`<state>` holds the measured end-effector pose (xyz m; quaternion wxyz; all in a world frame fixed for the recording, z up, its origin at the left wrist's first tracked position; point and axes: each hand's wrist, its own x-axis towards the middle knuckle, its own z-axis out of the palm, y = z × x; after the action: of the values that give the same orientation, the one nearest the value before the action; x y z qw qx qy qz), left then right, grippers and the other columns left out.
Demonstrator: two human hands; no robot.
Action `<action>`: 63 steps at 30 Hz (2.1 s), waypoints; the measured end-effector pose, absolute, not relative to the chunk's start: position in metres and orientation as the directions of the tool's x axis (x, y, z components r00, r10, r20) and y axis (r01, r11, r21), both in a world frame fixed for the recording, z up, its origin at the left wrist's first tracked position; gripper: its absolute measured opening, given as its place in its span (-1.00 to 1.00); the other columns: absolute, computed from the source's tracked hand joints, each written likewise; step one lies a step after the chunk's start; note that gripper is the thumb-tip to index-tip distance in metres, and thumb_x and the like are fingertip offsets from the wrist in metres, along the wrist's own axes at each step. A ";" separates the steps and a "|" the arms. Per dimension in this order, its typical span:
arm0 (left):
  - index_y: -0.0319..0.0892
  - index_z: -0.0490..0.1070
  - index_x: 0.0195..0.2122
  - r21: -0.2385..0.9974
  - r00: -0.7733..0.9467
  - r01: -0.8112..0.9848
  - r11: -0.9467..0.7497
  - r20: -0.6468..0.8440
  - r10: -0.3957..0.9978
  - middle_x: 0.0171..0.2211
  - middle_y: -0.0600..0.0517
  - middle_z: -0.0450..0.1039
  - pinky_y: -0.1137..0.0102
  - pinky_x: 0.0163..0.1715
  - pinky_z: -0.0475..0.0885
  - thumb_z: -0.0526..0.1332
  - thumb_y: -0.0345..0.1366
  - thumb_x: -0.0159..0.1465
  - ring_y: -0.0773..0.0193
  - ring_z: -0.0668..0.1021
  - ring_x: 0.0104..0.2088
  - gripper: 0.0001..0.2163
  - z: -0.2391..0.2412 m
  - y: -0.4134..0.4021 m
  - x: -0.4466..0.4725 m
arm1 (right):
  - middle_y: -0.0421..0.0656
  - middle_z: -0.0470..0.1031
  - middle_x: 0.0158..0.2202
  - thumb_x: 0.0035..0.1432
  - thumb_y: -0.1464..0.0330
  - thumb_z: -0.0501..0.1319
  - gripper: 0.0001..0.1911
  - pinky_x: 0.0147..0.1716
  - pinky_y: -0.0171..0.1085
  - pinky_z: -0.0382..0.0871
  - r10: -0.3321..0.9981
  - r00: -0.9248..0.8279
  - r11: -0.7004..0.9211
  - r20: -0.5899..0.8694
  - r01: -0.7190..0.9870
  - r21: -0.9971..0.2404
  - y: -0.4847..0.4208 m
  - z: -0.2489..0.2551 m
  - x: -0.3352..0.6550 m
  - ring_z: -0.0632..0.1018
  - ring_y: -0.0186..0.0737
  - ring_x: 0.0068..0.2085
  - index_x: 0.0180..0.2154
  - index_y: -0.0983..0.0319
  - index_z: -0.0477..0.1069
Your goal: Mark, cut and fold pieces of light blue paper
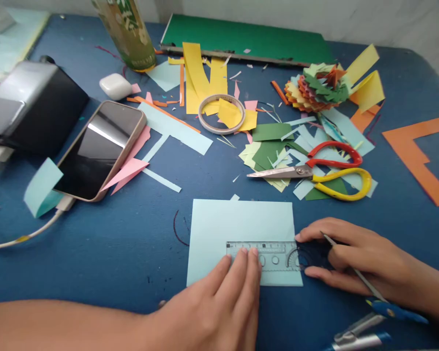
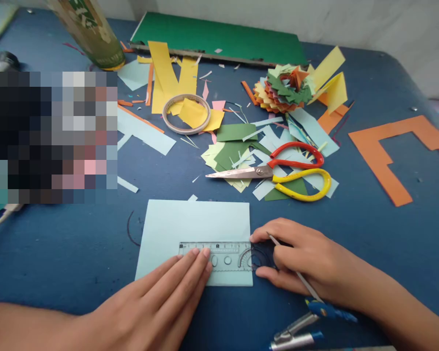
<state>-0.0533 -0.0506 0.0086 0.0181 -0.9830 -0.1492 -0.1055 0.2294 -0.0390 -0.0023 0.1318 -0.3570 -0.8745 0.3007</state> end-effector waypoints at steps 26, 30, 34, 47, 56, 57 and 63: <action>-0.52 0.35 -0.02 -0.157 0.924 0.317 -0.935 0.274 0.267 -0.06 -0.31 0.41 0.25 -0.10 0.41 -0.05 -0.46 0.24 0.00 0.49 -0.07 -0.64 0.001 -0.056 -0.055 | -0.32 0.21 -0.70 0.17 0.09 0.07 -0.51 -0.56 -0.39 0.17 0.940 -0.321 0.063 -0.111 0.485 -0.872 -0.010 0.006 0.102 0.30 -0.43 -0.61 -0.67 0.23 0.15; -0.51 0.35 -0.02 -0.149 0.924 0.309 -0.939 0.280 0.259 -0.05 -0.31 0.41 0.24 -0.09 0.40 -0.03 -0.45 0.24 -0.01 0.49 -0.05 -0.65 0.000 -0.055 -0.055 | -0.32 0.17 -0.70 0.22 0.13 0.01 -0.52 -0.56 -0.37 0.11 0.938 -0.347 0.191 -0.015 0.550 -0.813 -0.013 0.001 0.105 0.27 -0.44 -0.62 -0.66 0.22 0.12; -0.49 0.35 -0.02 -0.143 0.921 0.315 -0.938 0.283 0.267 -0.04 -0.28 0.41 0.26 -0.10 0.40 -0.03 -0.45 0.24 0.01 0.49 -0.07 -0.65 0.000 -0.055 -0.055 | -0.32 0.13 -0.69 0.24 0.16 0.00 -0.51 -0.57 -0.37 0.07 0.922 -0.388 0.241 0.014 0.543 -0.804 -0.012 0.002 0.107 0.24 -0.45 -0.62 -0.67 0.23 0.08; -0.48 0.37 -0.03 -0.124 0.921 0.311 -0.942 0.284 0.266 -0.06 -0.25 0.43 0.25 -0.07 0.37 -0.03 -0.46 0.23 0.02 0.50 -0.07 -0.66 0.000 -0.055 -0.055 | -0.35 -0.07 -0.67 0.24 0.24 0.05 -0.51 -0.61 -0.41 0.00 0.896 -0.435 0.339 0.087 0.545 -0.767 -0.012 0.003 0.108 0.07 -0.46 -0.62 -0.64 0.22 -0.11; -0.52 0.36 -0.04 -0.067 0.894 0.373 -0.926 0.292 0.339 -0.08 -0.24 0.45 0.29 -0.08 0.39 0.03 -0.35 0.28 0.06 0.51 -0.08 -0.66 0.002 -0.056 -0.050 | -0.33 -0.01 -0.66 0.25 0.25 0.01 -0.56 -0.58 -0.42 0.07 0.887 -0.456 0.357 0.077 0.569 -0.741 -0.017 0.003 0.115 0.13 -0.44 -0.60 -0.63 0.21 -0.03; -0.52 0.36 -0.04 -0.056 0.891 0.378 -0.924 0.293 0.347 -0.08 -0.24 0.44 0.30 -0.09 0.39 0.02 -0.32 0.29 0.06 0.51 -0.08 -0.65 0.003 -0.056 -0.050 | -0.33 -0.01 -0.66 0.26 0.25 0.01 -0.56 -0.58 -0.41 0.07 0.887 -0.455 0.358 0.076 0.574 -0.737 -0.017 0.003 0.117 0.13 -0.43 -0.60 -0.63 0.21 -0.03; -0.50 0.40 -0.09 -0.019 0.878 0.400 -0.917 0.296 0.377 -0.09 -0.22 0.45 0.32 -0.11 0.42 -0.05 -0.25 0.31 0.05 0.50 -0.07 -0.60 0.004 -0.056 -0.047 | -0.34 -0.04 -0.67 0.26 0.25 -0.01 -0.54 -0.61 -0.40 0.00 0.887 -0.453 0.389 0.088 0.632 -0.670 -0.017 0.006 0.131 0.09 -0.44 -0.61 -0.64 0.21 -0.05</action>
<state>-0.0468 -0.0559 0.0036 0.0397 -0.9682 -0.2004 -0.1444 0.1312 -0.0170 0.0061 0.2234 -0.4730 -0.8029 0.2859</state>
